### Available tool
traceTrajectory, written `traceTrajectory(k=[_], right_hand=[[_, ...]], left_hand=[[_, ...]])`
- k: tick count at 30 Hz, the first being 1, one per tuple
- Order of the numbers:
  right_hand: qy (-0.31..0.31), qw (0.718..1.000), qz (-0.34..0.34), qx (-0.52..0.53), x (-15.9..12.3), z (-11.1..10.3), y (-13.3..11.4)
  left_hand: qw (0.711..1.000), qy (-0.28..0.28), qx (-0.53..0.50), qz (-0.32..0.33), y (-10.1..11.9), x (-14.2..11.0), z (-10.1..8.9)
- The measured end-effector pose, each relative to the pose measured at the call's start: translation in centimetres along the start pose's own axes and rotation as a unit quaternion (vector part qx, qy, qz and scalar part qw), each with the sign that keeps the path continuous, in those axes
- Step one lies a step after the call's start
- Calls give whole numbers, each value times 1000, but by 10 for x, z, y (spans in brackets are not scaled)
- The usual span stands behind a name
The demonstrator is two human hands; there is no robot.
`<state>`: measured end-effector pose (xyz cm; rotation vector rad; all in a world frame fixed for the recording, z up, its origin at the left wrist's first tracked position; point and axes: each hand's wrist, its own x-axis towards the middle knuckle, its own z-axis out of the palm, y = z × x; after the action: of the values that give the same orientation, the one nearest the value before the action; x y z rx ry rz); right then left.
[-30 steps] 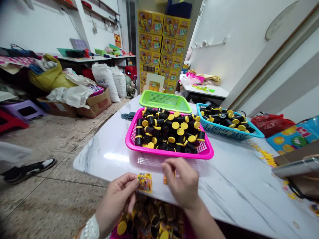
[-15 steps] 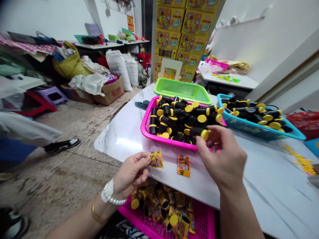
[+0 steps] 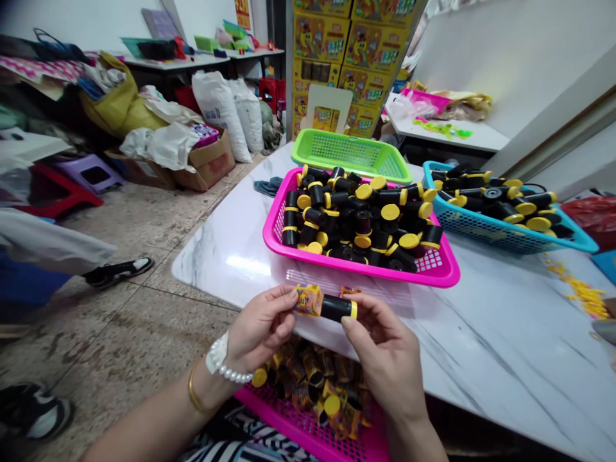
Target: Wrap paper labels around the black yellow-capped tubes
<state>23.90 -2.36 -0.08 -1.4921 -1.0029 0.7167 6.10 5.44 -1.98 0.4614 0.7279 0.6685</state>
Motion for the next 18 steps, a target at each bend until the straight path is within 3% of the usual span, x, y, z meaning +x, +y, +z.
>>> traceTrajectory(k=[6, 13, 18], right_hand=[[-16, 999, -18, -30, -3, -1, 4], [-16, 989, -58, -138, -8, 0, 8], [-74, 996, -33, -19, -10, 8, 3]], left_hand=[[1000, 2, 15, 14, -3, 0, 0], [1000, -5, 5, 2, -4, -1, 4], [1000, 15, -6, 19, -6, -2, 6]])
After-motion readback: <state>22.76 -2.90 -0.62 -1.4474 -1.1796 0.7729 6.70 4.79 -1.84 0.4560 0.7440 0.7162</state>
